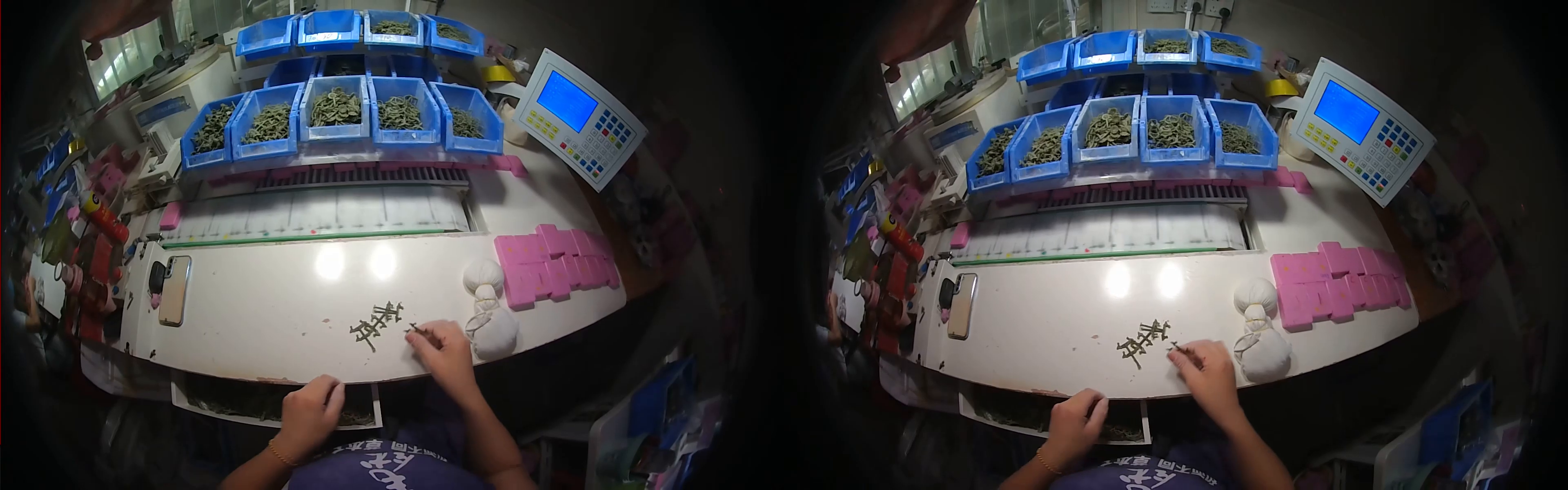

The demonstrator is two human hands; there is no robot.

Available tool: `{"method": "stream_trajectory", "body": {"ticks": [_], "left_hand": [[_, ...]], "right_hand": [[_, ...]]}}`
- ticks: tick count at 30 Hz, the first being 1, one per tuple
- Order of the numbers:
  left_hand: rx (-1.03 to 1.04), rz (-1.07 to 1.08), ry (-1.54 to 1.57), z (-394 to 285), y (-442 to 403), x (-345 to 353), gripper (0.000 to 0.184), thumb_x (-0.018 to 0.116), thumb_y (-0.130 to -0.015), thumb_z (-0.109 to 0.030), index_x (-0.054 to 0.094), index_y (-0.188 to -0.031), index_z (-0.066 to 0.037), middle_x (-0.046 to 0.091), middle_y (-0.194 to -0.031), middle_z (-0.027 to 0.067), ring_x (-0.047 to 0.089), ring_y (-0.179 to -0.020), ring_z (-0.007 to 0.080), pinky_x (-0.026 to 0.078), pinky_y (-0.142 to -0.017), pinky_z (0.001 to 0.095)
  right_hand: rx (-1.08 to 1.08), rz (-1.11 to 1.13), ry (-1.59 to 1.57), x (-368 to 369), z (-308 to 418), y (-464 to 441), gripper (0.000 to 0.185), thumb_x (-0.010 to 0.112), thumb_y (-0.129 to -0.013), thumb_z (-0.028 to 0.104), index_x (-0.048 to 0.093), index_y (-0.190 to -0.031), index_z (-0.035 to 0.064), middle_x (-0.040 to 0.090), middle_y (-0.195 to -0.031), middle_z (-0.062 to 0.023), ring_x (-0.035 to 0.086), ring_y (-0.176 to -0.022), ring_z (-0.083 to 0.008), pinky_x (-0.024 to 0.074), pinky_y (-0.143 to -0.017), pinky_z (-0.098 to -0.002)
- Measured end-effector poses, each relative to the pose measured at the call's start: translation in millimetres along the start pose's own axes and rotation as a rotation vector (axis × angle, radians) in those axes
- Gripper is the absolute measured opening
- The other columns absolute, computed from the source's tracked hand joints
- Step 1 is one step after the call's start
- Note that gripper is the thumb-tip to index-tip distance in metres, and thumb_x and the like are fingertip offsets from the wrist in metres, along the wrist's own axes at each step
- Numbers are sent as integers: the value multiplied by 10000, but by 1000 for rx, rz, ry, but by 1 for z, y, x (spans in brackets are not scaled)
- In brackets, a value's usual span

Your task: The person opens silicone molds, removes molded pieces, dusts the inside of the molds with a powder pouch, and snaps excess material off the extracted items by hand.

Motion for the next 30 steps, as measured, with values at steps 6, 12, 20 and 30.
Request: {"method": "stream_trajectory", "body": {"ticks": [6,12,20,30], "left_hand": [[72,150,-225,31,-4,-15,204,694,-883,-232,661,-805,-47,637,-713,132,634,-614,313,499,-569,403],[459,-101,38,-3,-112,16,150,742,-834,-157,708,-930,-48,638,-904,100,614,-769,264,500,-690,384],[430,-54,20,3,-133,48,104,712,-846,-115,648,-872,-37,585,-944,113,579,-809,272,490,-716,368],[132,150,423,-32,-74,18,138,684,-901,-112,626,-954,2,638,-869,84,595,-749,161,487,-681,270]], "right_hand": [[-165,-270,208,-10,0,-17,492,751,-845,175,573,-1278,25,551,-1156,-110,525,-852,-184,469,-730,-291],[-200,-236,53,-4,1,-4,409,693,-885,113,589,-1272,29,543,-1244,-101,515,-871,-129,474,-715,-246],[-163,-256,-2,-21,-8,16,300,661,-910,84,630,-1202,23,590,-1216,-76,547,-876,-107,473,-764,-232],[190,130,-490,18,19,2,172,691,-941,193,719,-988,29,669,-837,22,552,-769,-29,432,-678,-193]]}}
Point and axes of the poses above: each hand's wrist, its own y-axis away from the middle knuckle, its own x-axis out of the palm, z = x × y, the point moved 3 cm from there along -y, towards the middle knuckle
